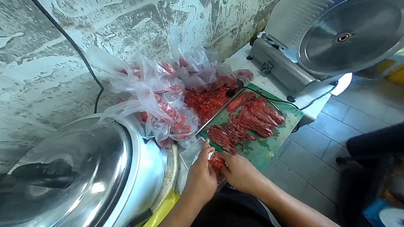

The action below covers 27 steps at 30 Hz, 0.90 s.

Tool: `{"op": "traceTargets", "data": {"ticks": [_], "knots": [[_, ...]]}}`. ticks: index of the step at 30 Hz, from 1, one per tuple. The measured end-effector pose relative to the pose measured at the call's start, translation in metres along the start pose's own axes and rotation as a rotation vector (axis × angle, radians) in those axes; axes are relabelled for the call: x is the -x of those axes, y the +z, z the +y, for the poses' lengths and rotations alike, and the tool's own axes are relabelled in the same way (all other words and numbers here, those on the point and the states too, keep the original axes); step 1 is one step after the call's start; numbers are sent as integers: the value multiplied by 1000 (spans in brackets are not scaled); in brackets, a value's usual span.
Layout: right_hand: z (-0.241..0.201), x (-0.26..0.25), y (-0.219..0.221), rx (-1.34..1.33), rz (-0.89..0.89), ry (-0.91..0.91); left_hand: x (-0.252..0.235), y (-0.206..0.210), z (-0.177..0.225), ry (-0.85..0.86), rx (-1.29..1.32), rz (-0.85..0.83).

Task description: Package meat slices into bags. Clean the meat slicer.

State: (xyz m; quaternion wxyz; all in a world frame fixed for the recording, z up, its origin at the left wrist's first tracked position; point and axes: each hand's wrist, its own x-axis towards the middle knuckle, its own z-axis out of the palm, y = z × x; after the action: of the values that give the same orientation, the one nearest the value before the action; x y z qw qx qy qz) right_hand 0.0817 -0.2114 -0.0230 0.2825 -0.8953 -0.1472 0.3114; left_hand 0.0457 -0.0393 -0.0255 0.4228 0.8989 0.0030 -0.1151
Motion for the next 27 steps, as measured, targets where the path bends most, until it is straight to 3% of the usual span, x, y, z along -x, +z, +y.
{"op": "traceTargets", "data": {"ticks": [6, 9, 13, 20, 22, 25, 27], "knots": [[-6, 6, 1, 1, 55, 38, 2, -9, 17, -115, -552, -80], [-9, 8, 4, 27, 72, 25, 0, -9, 20, -154, -684, -139], [-13, 11, 6, 84, 80, 22, 1, -8, 16, -114, -574, -41], [-7, 19, -6, 155, 54, -97, 3, -8, 6, -41, -313, -10], [0, 21, -6, 96, 171, -137, 5, -6, 3, -8, -260, 16], [14, 11, 2, -127, 509, -136, 7, -7, 3, -5, -197, 3], [29, -7, 5, -340, 478, -77, 9, -7, 3, -20, -174, -16]]}}
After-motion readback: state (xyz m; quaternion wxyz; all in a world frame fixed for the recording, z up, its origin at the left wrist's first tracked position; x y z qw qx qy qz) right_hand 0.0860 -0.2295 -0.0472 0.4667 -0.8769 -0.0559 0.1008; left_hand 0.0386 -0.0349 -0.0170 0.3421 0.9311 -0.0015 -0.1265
